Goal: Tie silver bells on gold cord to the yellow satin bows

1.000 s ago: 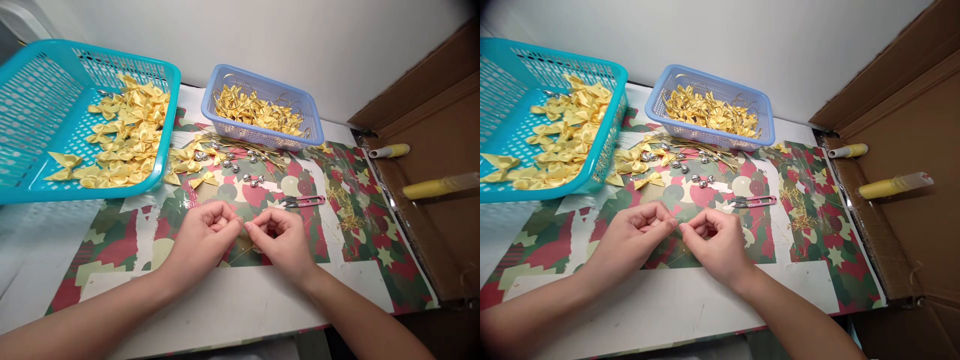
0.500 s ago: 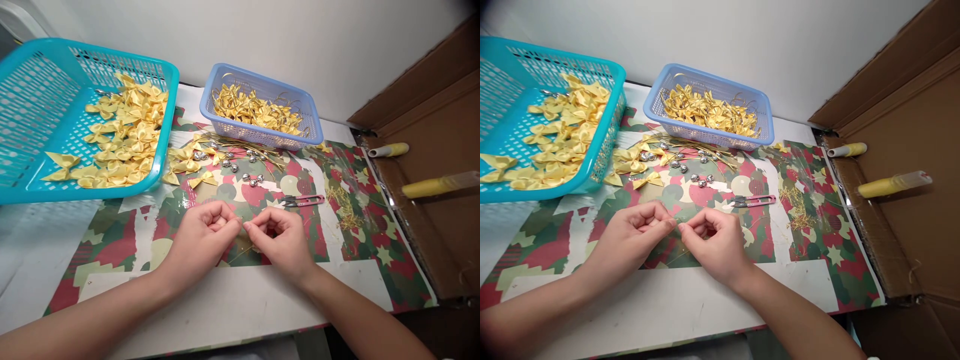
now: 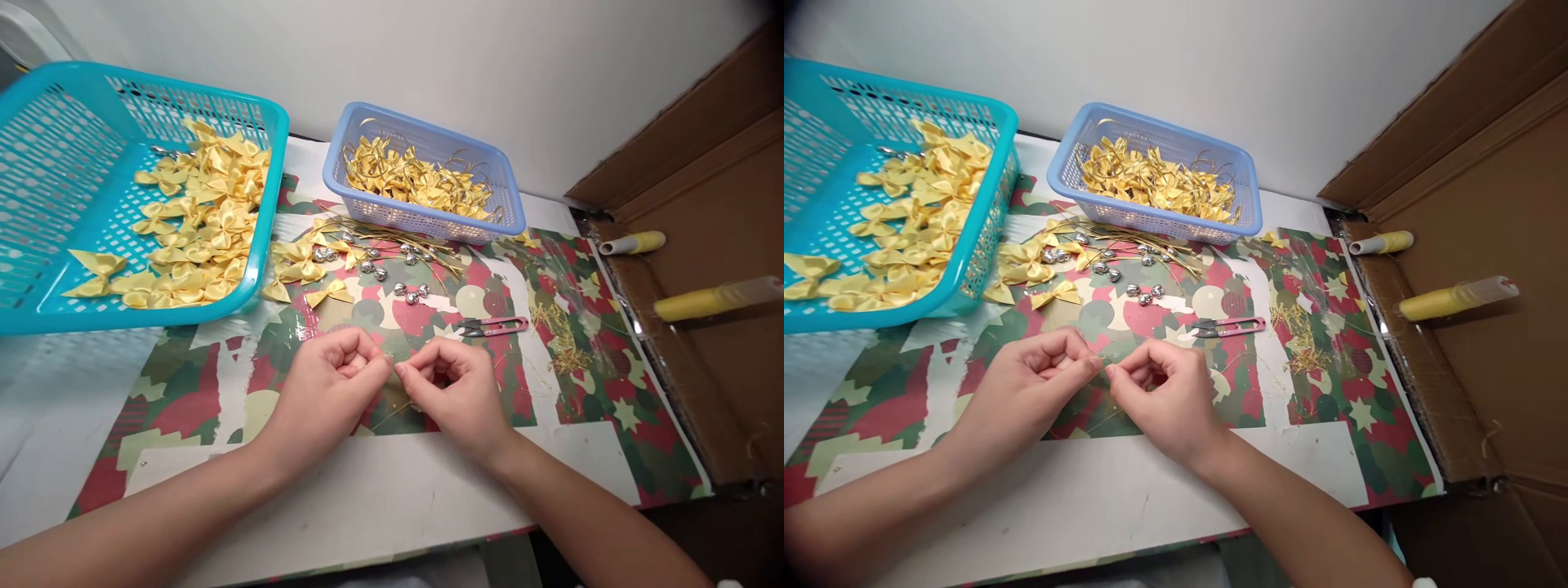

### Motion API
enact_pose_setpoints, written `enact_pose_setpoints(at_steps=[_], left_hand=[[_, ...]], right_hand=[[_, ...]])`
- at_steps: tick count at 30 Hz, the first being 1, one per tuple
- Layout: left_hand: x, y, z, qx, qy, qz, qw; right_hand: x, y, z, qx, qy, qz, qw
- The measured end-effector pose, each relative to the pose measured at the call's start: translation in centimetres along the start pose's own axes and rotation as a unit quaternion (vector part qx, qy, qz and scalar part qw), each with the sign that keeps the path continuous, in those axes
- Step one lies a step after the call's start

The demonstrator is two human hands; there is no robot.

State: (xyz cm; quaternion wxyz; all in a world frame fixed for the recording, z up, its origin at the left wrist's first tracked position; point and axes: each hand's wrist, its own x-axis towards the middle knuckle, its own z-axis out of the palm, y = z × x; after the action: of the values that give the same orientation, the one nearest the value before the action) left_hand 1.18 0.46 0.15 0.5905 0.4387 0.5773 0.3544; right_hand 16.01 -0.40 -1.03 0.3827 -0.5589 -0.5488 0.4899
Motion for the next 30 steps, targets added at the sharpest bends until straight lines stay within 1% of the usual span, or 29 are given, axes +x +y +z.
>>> enact_pose_setpoints(at_steps=[22,27,29,30], left_hand=[[-0.1,0.0,-0.1,0.011,0.004,-0.013,1.000],[-0.2,-0.8,-0.8,0.020,-0.022,0.009,1.000],[-0.1,-1.3,-1.2,0.027,-0.030,0.022,0.999],[0.0,-1.5,-1.5,0.027,-0.028,0.027,0.999]], right_hand=[[-0.1,0.3,0.1,-0.010,0.008,-0.005,1.000],[0.0,-0.3,-0.4,0.046,-0.005,-0.002,0.999],[0.1,-0.7,-0.7,0.092,-0.009,0.013,0.996],[0.1,-0.9,-0.9,0.126,-0.026,0.026,0.991]])
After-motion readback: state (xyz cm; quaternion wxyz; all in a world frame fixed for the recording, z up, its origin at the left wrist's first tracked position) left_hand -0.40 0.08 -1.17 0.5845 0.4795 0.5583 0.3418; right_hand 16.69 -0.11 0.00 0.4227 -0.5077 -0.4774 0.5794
